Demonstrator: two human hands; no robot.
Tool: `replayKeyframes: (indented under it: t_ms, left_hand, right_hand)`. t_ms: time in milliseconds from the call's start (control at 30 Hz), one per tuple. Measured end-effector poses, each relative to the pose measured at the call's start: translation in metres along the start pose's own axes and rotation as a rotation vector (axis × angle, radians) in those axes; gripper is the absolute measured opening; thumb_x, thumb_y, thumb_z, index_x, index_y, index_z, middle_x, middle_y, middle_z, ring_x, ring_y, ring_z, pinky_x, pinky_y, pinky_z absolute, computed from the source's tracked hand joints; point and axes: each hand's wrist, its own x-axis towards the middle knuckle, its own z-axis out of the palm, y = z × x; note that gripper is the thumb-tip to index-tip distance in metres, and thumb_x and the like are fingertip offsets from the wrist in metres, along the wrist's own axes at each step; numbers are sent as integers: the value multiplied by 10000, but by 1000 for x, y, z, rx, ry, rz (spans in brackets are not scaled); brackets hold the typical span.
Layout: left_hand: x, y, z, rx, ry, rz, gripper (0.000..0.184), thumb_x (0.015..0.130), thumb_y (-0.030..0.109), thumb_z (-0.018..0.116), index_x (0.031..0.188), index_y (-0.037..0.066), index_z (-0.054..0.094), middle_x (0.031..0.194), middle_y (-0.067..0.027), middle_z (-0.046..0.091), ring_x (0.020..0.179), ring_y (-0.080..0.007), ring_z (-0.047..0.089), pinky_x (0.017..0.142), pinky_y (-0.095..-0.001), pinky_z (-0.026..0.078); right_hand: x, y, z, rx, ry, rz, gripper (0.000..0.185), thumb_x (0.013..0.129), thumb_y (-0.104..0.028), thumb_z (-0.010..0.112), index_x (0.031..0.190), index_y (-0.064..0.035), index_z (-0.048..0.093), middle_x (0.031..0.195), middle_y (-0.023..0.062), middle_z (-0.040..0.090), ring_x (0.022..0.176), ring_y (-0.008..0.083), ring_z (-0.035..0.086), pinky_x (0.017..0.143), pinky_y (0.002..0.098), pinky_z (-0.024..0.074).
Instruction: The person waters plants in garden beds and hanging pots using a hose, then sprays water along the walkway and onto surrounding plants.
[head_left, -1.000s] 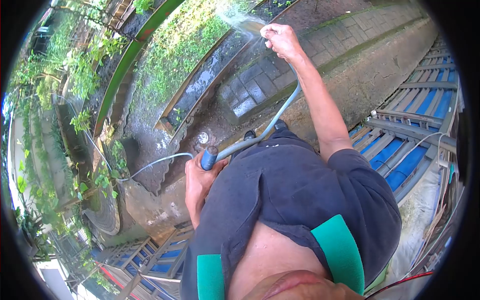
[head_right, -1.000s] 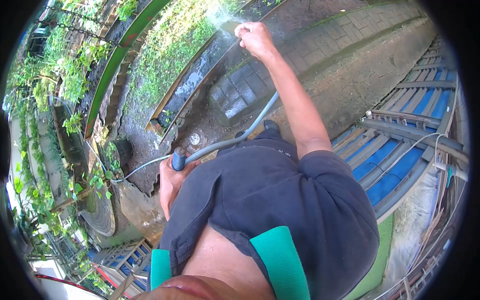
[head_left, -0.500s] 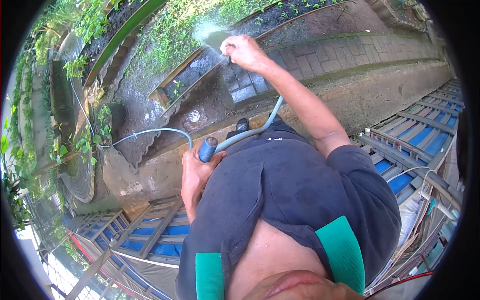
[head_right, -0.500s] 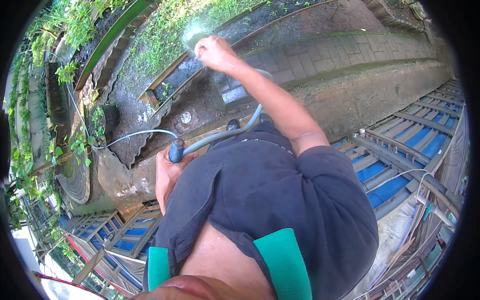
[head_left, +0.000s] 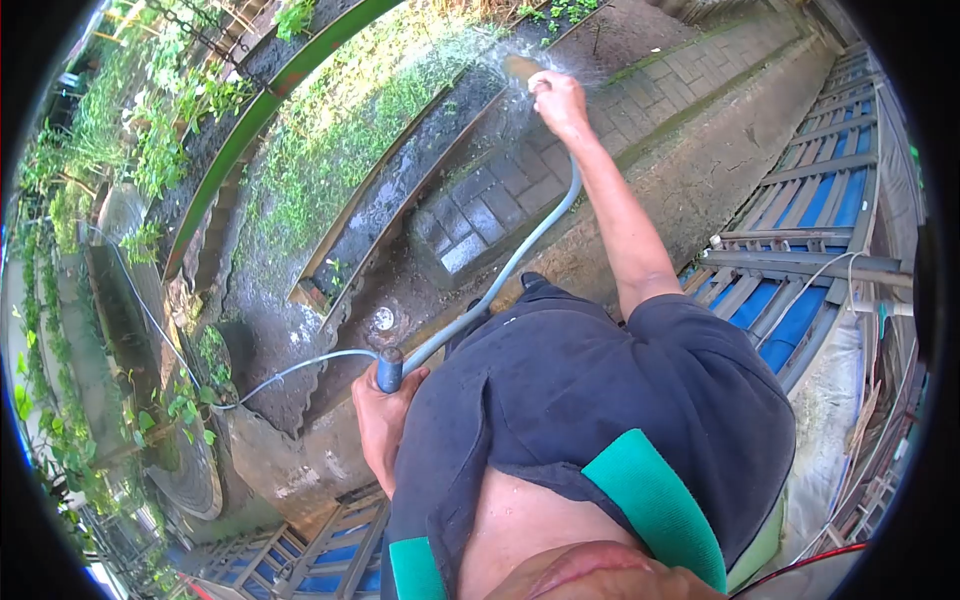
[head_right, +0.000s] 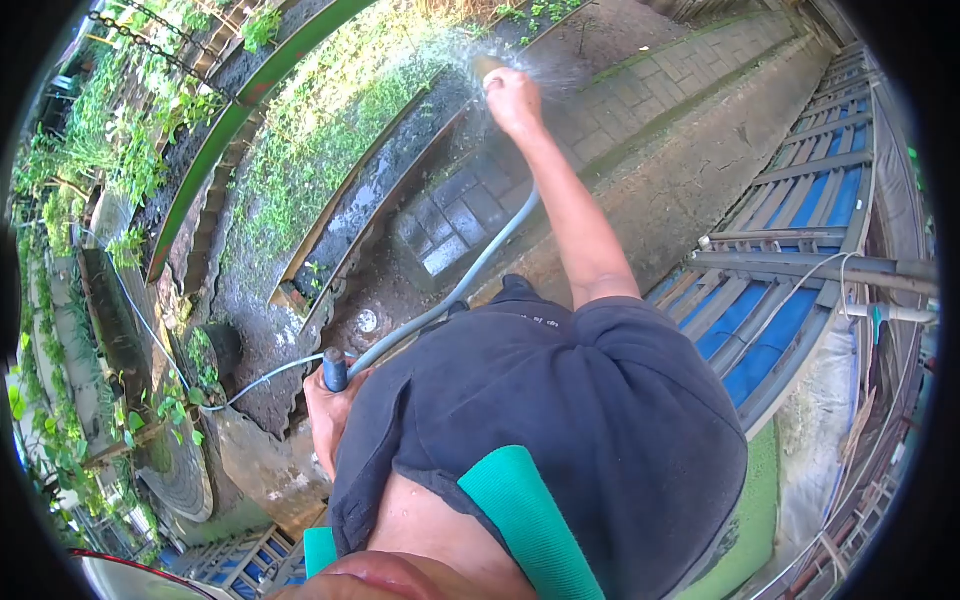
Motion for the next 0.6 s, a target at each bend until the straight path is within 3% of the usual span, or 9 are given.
replayKeyframes:
  t_ms: [67, 133, 300, 400, 533, 567, 600]
  left_hand:
    - [2, 8, 2, -17, -18, 52, 194, 721, 66, 815, 819, 0, 662, 694, -8, 623, 634, -81, 533, 606, -269, 460]
    - [6, 14, 6, -16, -38, 92, 190, 722, 64, 812, 818, -1, 663, 695, -10, 627, 631, -80, 533, 602, -272, 460]
    - [16, 22, 19, 25, -71, 150, 227, 713, 86, 794, 777, -41, 617, 640, -31, 538, 634, -103, 413, 570, -305, 399]
    - [20, 37, 22, -17, -100, 121, 229, 715, 95, 802, 778, -30, 621, 654, -11, 541, 637, -96, 416, 571, -293, 394]
    - [17, 76, 21, -92, -36, 284, 237, 723, 108, 831, 850, -15, 673, 692, 0, 610, 618, -73, 512, 576, -252, 423]
    - [13, 89, 22, -73, -42, 322, 238, 733, 116, 833, 855, -10, 673, 700, 19, 594, 628, -68, 499, 573, -243, 410]
    - [11, 98, 25, -79, -44, 344, 223, 739, 108, 819, 839, -14, 661, 683, 14, 578, 627, -72, 484, 571, -253, 405]
  right_hand:
    - [13, 18, -38, -12, 144, 95, 182, 820, -156, 547, 819, -122, 725, 831, 170, 692, 813, 341, 676, 745, 404, 513]
    - [19, 25, -73, 16, 295, 54, 164, 846, -156, 560, 836, -109, 717, 746, 143, 686, 738, 283, 683, 695, 378, 505]
    - [36, 25, -143, 23, 478, 130, 141, 869, -139, 582, 851, -88, 712, 622, 82, 641, 595, 187, 642, 615, 340, 482]
    - [78, 12, -193, 37, 521, 50, 144, 872, -143, 584, 863, -81, 713, 621, 67, 638, 592, 175, 634, 614, 331, 481]
    - [156, -38, -277, -113, 598, -85, 203, 880, -263, 629, 988, -126, 733, 635, 26, 675, 608, 110, 640, 629, 290, 486]
    - [179, -46, -294, -27, 617, -72, 202, 880, -274, 628, 969, -129, 738, 643, 33, 682, 568, 110, 623, 590, 290, 481]
    - [210, -44, -317, -132, 650, -100, 169, 889, -231, 635, 980, -115, 717, 627, 22, 645, 479, 82, 547, 454, 263, 431]
